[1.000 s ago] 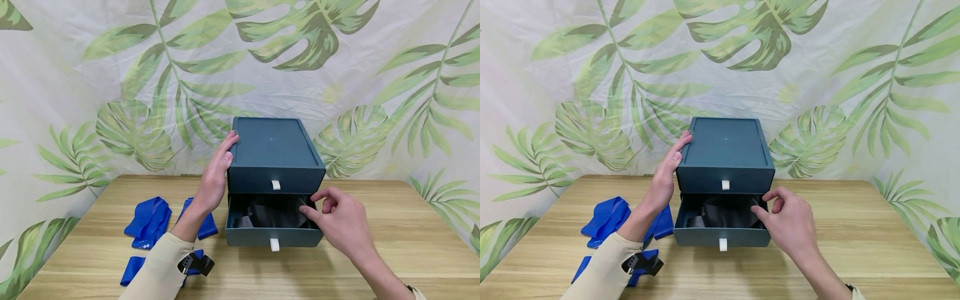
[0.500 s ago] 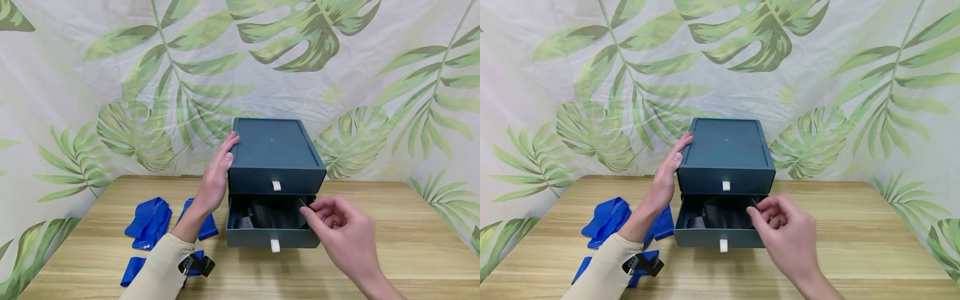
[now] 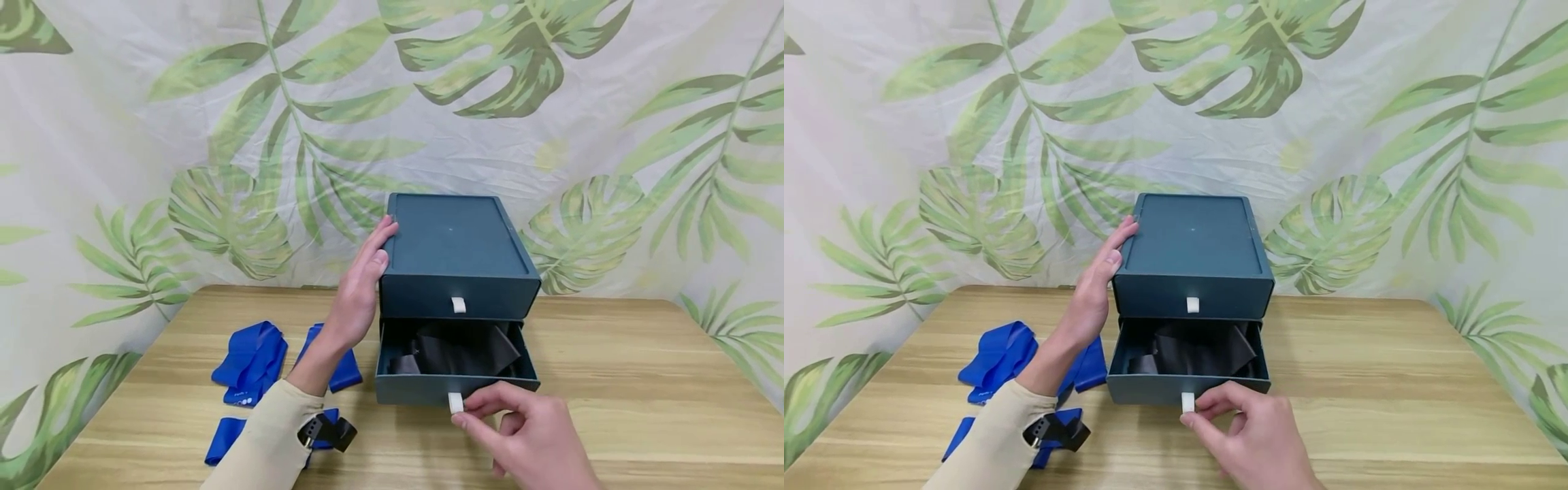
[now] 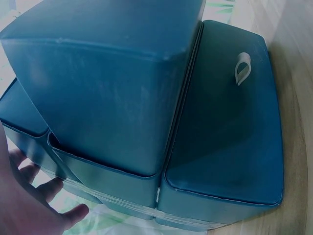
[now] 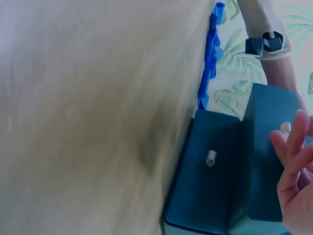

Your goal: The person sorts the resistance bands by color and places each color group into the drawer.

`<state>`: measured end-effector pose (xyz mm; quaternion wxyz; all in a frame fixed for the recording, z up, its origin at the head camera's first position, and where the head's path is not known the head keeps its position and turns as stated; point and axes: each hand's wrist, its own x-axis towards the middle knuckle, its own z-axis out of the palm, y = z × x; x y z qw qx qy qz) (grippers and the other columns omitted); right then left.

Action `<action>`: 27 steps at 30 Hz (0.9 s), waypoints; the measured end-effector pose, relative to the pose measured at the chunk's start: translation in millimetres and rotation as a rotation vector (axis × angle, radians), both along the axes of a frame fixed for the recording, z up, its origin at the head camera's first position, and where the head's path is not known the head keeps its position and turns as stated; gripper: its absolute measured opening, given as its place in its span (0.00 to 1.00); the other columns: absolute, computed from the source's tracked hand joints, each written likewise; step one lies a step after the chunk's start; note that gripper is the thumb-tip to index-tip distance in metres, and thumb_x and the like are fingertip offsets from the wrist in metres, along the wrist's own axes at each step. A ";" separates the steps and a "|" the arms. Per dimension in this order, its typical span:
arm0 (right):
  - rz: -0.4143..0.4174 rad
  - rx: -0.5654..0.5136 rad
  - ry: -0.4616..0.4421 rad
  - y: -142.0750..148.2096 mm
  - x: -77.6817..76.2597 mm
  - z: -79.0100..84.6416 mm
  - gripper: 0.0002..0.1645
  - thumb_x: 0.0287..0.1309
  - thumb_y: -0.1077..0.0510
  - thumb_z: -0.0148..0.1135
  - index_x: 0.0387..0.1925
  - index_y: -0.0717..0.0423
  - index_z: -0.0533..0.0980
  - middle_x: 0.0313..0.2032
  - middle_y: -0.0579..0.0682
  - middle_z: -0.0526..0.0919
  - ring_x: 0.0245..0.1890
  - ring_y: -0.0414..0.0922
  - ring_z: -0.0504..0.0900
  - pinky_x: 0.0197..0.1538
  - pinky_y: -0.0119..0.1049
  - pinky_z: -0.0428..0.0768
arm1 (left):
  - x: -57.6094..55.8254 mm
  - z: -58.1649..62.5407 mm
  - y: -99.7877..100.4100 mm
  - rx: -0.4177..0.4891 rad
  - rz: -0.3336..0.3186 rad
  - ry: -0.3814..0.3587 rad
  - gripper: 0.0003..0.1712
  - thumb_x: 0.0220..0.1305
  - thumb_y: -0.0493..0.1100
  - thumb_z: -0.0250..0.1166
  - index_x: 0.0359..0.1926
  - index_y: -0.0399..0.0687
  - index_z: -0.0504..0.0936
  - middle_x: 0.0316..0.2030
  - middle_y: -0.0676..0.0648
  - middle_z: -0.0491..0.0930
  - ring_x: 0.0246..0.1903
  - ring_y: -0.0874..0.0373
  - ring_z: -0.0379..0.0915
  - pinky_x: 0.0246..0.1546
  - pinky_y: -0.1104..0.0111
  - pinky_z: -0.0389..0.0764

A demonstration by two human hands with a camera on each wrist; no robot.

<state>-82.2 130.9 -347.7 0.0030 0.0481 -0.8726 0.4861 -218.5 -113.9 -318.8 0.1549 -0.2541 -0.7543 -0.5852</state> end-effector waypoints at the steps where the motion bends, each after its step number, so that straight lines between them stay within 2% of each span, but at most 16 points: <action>1: -0.007 -0.008 -0.007 -0.9 0.0 -1.3 0.11 0.54 0.47 0.82 0.35 0.46 0.88 0.31 0.41 0.91 0.10 0.42 0.76 0.22 0.34 0.75 | -0.1 -0.1 0.1 0.002 -0.002 0.002 0.31 0.87 0.52 0.38 0.83 0.53 0.59 0.86 0.54 0.50 0.85 0.58 0.42 0.84 0.45 0.49; 10: -0.074 -0.019 -0.077 -7.7 -2.1 -6.0 0.10 0.53 0.49 0.83 0.33 0.47 0.89 0.30 0.42 0.90 0.11 0.45 0.77 0.22 0.34 0.77 | -0.4 -1.0 -0.8 -0.003 0.004 0.002 0.31 0.87 0.52 0.38 0.84 0.53 0.59 0.86 0.55 0.50 0.85 0.60 0.42 0.84 0.47 0.50; 16: -0.108 -0.031 -0.090 -9.3 -4.8 -5.5 0.09 0.53 0.52 0.83 0.34 0.47 0.89 0.27 0.44 0.88 0.14 0.46 0.78 0.24 0.34 0.79 | -1.4 0.0 1.6 -0.013 -0.004 0.006 0.32 0.87 0.53 0.38 0.84 0.53 0.59 0.86 0.55 0.49 0.86 0.59 0.41 0.84 0.46 0.49; 21: -0.084 -0.022 -0.066 -10.4 -13.2 -6.0 0.08 0.55 0.52 0.82 0.34 0.46 0.88 0.25 0.45 0.87 0.14 0.46 0.78 0.24 0.33 0.77 | -2.1 -0.6 0.8 -0.011 -0.004 0.002 0.32 0.87 0.53 0.37 0.84 0.53 0.58 0.86 0.55 0.49 0.86 0.60 0.41 0.83 0.46 0.50; 27: -0.010 -0.090 -0.028 -8.1 -27.4 -8.2 0.06 0.59 0.54 0.79 0.36 0.49 0.88 0.28 0.47 0.91 0.14 0.45 0.80 0.23 0.35 0.76 | -2.0 -1.0 -0.2 -0.011 -0.005 -0.007 0.32 0.86 0.54 0.37 0.84 0.54 0.58 0.86 0.57 0.48 0.85 0.61 0.41 0.84 0.46 0.49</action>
